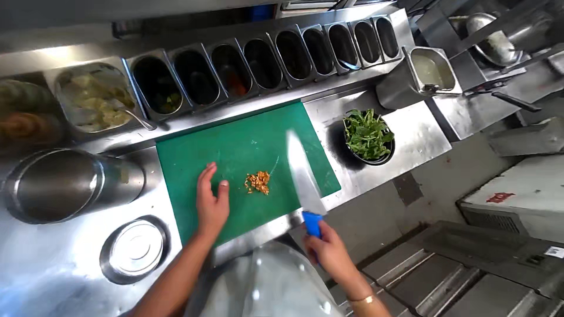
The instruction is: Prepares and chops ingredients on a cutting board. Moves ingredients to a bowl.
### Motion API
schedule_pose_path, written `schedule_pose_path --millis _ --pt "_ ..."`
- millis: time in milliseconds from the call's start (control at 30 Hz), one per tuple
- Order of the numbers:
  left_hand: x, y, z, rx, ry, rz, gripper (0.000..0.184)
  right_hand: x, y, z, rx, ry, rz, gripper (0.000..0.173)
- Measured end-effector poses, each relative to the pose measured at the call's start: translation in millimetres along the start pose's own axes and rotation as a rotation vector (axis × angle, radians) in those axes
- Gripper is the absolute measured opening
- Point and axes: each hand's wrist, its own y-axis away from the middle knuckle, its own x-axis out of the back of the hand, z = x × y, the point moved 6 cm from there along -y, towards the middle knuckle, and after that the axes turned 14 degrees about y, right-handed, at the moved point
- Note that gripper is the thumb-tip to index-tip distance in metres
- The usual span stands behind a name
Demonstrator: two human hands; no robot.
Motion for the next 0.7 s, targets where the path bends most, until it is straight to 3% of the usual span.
schedule_pose_path --millis 67,167,333,433,533,700 --pt "10.9 -4.0 -2.2 -0.024 -0.091 0.000 0.037 -18.5 -2.2 1.0 -0.012 0.065 -0.028 0.029" --pt "2.9 -2.1 6.9 -0.112 -0.307 -0.075 0.036 -20.2 -3.0 -7.1 0.100 0.087 0.114 0.030" --pt "-70.8 20.6 15.6 -0.132 -0.575 -0.485 0.043 -10.5 -16.8 9.9 0.055 0.459 0.159 0.041" --pt "-82.5 29.8 11.1 -0.268 -0.615 -0.475 0.026 -16.9 -13.8 15.7 0.123 0.547 0.176 0.039" --pt "-68.2 34.2 8.0 -0.360 -0.544 -0.453 0.023 -21.0 -14.1 13.5 0.132 0.679 0.130 0.041" --pt "-45.9 29.8 7.9 -0.260 -0.554 -0.403 0.024 -22.8 -8.7 -9.4 0.207 0.769 0.266 0.055"
